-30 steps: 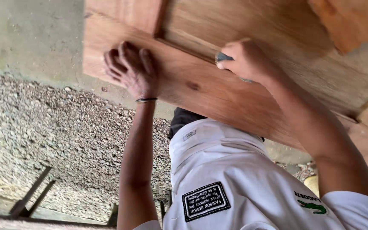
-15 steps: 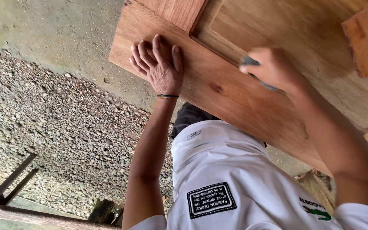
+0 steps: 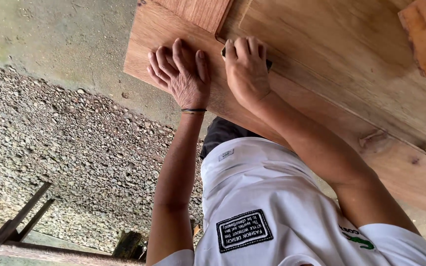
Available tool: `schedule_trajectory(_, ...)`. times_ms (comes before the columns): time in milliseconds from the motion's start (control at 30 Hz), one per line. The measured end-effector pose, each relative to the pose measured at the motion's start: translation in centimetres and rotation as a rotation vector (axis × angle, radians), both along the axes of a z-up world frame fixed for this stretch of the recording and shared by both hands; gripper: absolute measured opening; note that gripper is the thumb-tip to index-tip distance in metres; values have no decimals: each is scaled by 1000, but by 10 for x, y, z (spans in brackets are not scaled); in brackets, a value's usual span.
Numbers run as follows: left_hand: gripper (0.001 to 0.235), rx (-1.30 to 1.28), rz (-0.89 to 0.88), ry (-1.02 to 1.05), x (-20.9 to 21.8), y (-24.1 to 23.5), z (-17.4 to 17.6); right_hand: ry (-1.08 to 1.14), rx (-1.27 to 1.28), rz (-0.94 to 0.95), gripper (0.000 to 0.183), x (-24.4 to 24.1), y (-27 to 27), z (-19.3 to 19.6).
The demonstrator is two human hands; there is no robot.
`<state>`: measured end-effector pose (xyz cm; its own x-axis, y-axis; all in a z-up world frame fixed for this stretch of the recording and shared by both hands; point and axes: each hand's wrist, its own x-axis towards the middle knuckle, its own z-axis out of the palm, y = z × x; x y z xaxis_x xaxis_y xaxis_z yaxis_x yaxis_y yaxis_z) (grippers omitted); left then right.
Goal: The person sands a wooden door frame using a sanding block and a chisel. They smooth the edges and corners of the wood, switching between the sanding block and the chisel to refine the surface.
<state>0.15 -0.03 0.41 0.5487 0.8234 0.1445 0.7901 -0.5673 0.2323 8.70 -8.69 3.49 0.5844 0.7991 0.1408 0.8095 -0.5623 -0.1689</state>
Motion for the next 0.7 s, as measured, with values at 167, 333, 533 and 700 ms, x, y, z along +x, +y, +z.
schedule_trajectory(167, 47, 6, -2, 14, -2, -2, -1, 218, 155, 3, 17, -1, 8, -5)
schedule_trajectory(333, 46, 12, -27, 3, 0, -2, 0, 174, 199, 43, 22, -1, -18, -5)
schedule_trajectory(533, 47, -5, -18, 5, 1, -1, 6, 252, 218, 1, 20, -3, -128, 13)
schedule_trajectory(700, 48, 1, -21, 22, 0, -1, 2, 343, 288, -24, 16, -4, -76, 6)
